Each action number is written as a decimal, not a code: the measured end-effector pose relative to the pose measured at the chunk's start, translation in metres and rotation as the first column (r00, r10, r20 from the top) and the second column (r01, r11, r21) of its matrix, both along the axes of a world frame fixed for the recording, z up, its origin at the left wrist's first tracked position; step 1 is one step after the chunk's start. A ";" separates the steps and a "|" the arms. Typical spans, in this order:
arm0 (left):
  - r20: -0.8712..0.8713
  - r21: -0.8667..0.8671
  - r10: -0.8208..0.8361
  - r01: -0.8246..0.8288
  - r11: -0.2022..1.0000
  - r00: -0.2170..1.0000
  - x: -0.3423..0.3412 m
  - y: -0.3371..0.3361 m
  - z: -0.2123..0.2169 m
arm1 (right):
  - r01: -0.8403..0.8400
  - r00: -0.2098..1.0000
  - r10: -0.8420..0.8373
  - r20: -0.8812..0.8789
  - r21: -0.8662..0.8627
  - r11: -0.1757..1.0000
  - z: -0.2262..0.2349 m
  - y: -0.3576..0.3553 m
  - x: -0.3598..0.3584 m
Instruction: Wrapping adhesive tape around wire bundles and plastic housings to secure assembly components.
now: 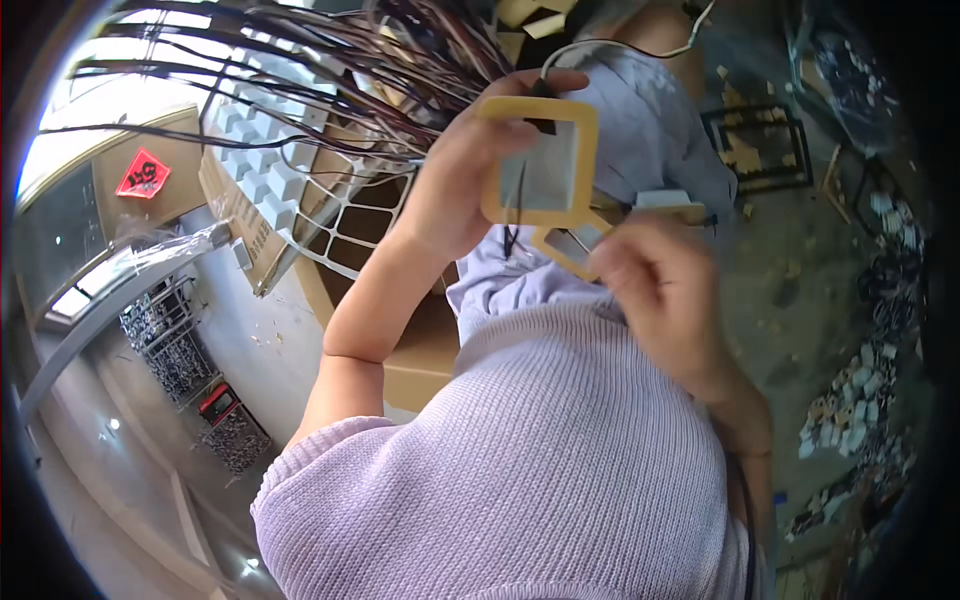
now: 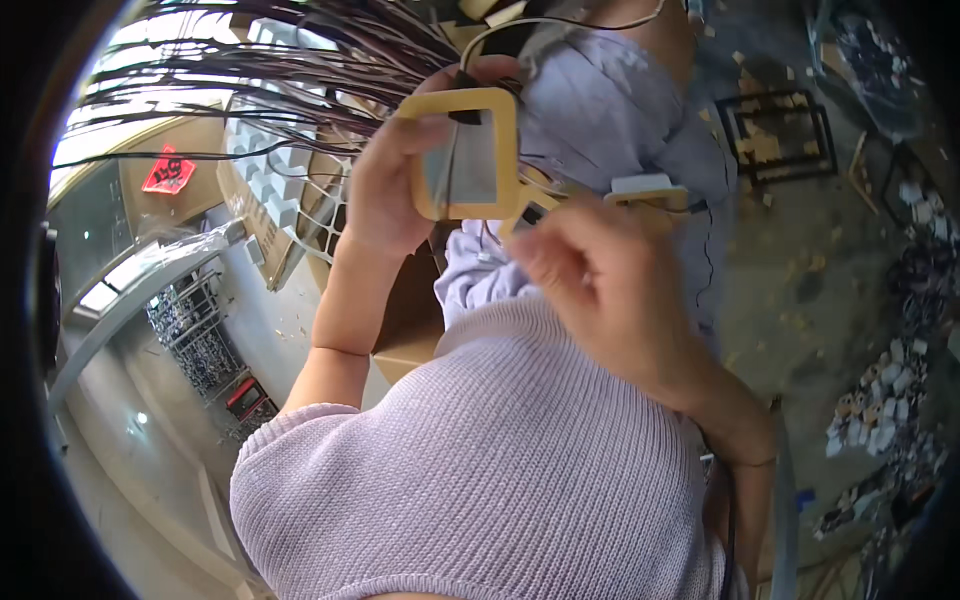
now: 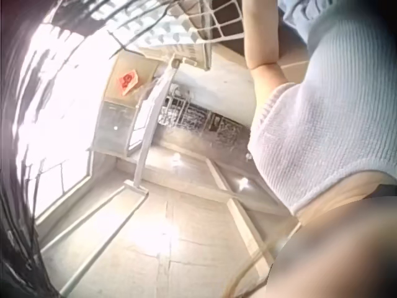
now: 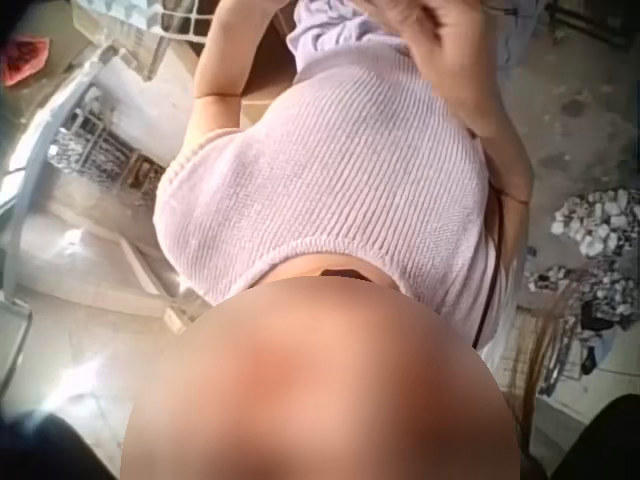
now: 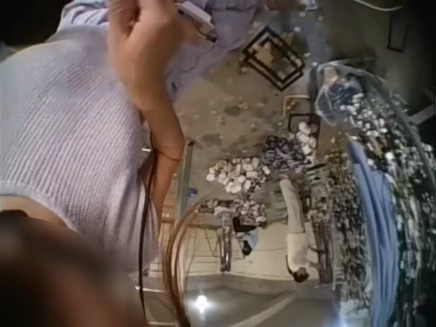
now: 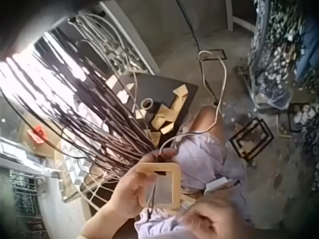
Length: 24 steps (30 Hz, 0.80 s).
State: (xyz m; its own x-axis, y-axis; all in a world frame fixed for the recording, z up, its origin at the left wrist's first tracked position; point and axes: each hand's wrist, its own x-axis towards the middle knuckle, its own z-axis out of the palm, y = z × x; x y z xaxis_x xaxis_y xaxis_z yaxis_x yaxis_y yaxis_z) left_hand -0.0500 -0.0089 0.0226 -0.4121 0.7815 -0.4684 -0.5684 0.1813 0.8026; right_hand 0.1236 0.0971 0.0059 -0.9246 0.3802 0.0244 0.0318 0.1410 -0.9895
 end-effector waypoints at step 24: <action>0.226 -0.084 0.070 -0.052 0.995 0.972 0.014 -0.003 0.008 | -0.198 0.969 0.143 -0.201 -0.289 0.937 -0.025 -0.031 -0.017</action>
State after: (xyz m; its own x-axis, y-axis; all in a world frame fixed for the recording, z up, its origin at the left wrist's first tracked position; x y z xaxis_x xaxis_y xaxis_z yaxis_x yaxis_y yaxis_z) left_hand -0.0355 -0.0123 0.0306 -0.3329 0.7160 -0.6136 -0.7468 0.1972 0.6352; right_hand 0.1069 0.0658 -0.0188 -0.9677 0.2320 0.0989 -0.1426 -0.1799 -0.9733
